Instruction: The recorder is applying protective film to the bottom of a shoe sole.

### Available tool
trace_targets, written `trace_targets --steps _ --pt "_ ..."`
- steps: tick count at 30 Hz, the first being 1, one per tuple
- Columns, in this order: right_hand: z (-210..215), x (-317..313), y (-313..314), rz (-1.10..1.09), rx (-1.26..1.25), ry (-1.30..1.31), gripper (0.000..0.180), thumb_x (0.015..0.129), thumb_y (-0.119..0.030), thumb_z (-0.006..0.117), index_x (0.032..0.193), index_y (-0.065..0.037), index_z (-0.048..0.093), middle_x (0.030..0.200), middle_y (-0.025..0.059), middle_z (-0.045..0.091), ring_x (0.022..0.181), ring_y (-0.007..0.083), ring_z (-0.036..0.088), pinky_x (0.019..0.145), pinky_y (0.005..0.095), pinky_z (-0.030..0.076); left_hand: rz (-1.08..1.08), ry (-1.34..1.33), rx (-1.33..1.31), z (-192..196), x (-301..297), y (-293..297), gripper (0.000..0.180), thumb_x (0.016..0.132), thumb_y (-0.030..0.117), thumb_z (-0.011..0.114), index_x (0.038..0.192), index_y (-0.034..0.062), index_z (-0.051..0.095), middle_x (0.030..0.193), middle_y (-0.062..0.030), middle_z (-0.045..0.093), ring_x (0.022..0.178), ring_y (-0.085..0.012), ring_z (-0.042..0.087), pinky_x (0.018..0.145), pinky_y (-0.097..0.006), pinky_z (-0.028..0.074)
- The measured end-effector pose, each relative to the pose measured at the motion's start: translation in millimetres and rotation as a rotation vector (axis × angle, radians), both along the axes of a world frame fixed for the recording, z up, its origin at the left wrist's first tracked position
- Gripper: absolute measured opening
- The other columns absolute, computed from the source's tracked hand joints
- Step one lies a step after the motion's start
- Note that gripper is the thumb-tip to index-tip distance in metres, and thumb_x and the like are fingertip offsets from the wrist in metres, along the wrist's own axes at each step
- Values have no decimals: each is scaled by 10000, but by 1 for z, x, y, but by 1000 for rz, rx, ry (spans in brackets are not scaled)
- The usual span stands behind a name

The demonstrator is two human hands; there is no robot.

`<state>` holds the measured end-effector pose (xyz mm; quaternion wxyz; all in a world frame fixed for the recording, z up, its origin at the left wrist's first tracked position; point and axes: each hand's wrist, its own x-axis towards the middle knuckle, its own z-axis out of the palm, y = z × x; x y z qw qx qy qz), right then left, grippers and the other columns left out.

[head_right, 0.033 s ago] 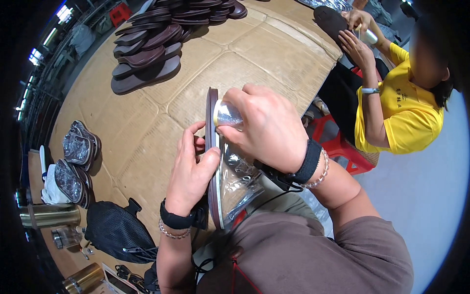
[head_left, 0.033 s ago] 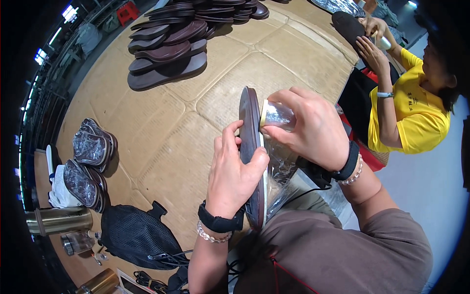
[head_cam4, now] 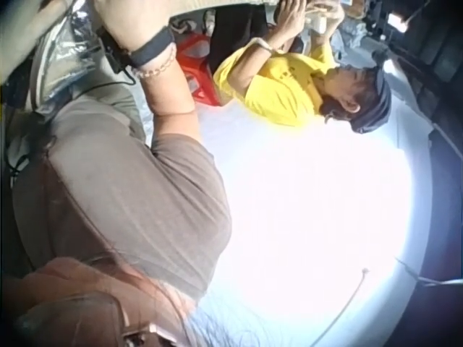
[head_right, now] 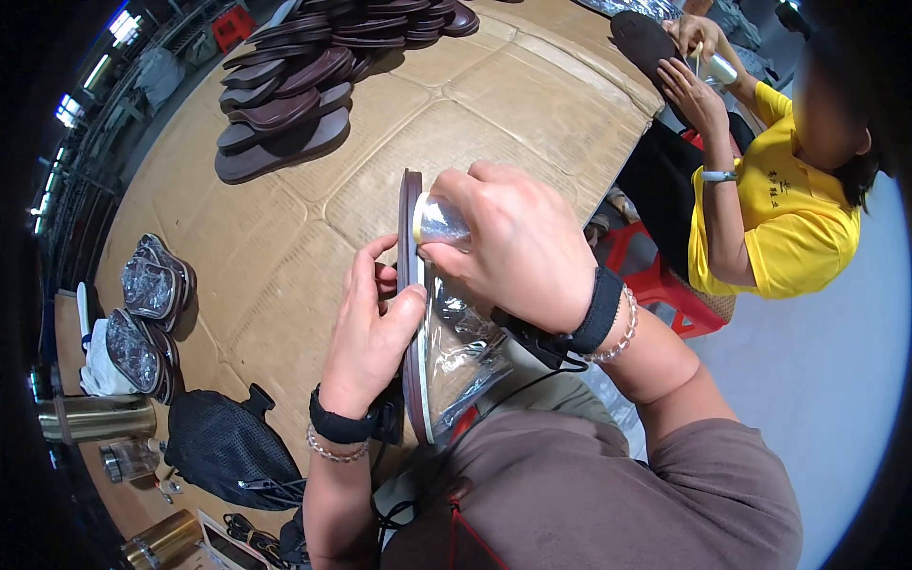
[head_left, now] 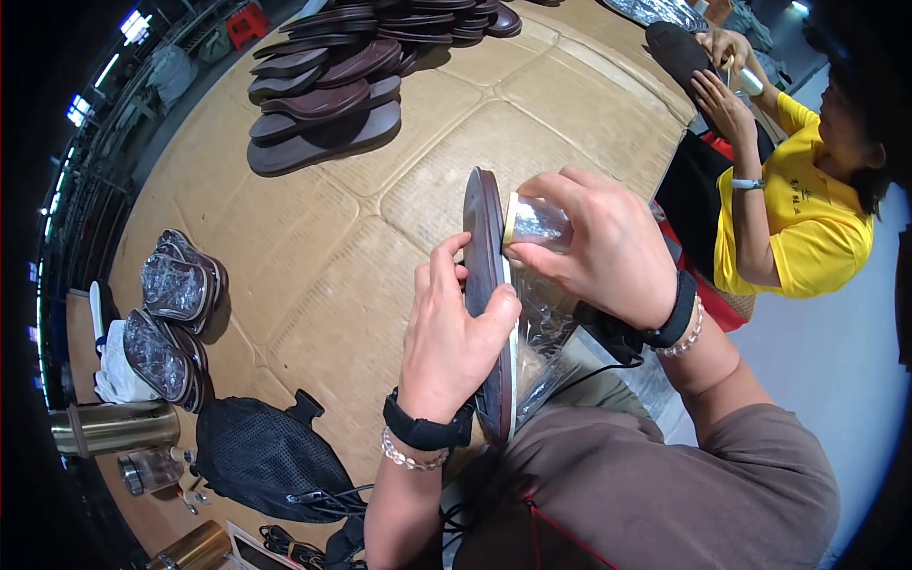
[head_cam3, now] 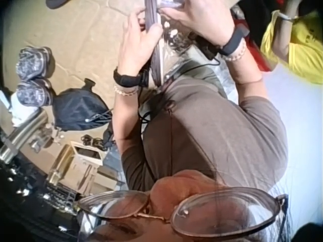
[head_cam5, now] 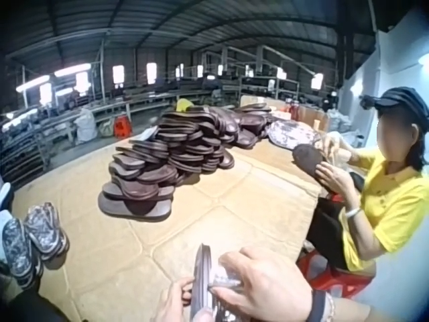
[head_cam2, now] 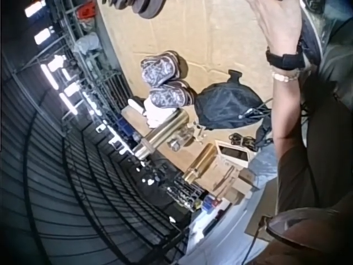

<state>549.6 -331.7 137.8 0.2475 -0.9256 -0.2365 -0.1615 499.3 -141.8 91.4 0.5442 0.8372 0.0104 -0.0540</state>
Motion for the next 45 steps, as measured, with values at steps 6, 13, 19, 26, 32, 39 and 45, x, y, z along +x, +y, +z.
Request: trace_targets --steps 6,13,19,26,32,39,45 --pt "7 4 0 55 -17 93 397 794 -238 869 1098 -33 718 908 169 681 841 384 680 751 442 541 -38 149 -115 -6 17 13 718 878 373 687 1451 5 463 1206 -245 620 1064 -335 667 964 -430 532" --pt "1 14 -13 167 7 75 456 844 -311 856 1156 -13 707 910 189 687 860 398 681 757 443 540 -8 120 -114 -17 31 7 673 890 385 696 1351 -54 477 1206 -237 611 1077 -319 644 988 -418 520" --pt "-2 33 -25 317 30 306 479 908 -358 831 1179 13 695 905 202 713 822 388 689 738 426 545 -21 -8 -199 -21 29 5 611 903 293 681 1353 -63 471 1304 -250 547 1171 -331 594 1072 -442 479" --pt "-7 34 -22 183 162 140 474 815 -306 901 1120 0 706 841 175 701 758 336 705 698 395 555 -19 -17 -148 -15 26 -1 611 887 255 704 1358 -58 472 1293 -242 553 1182 -338 590 1074 -442 475" --pt "-10 24 -10 77 91 58 464 760 -262 917 1100 -17 718 911 164 690 803 349 696 709 394 554 -10 -20 -127 -13 25 1 619 879 259 713 1357 -54 473 1286 -249 548 1182 -347 580 1068 -444 473" --pt "-5 19 -5 37 63 26 368 790 -250 859 1049 -34 713 878 142 660 830 370 692 725 460 551 -19 -39 -110 -12 25 1 626 875 266 727 1352 -52 474 1279 -257 545 1168 -353 568 1059 -449 473" --pt "-3 17 -3 33 31 40 367 794 -247 861 1048 -42 693 884 139 656 855 365 694 736 458 551 -19 -48 -97 -11 25 1 628 879 269 728 1351 -56 472 1279 -268 544 1168 -359 572 1062 -452 473"
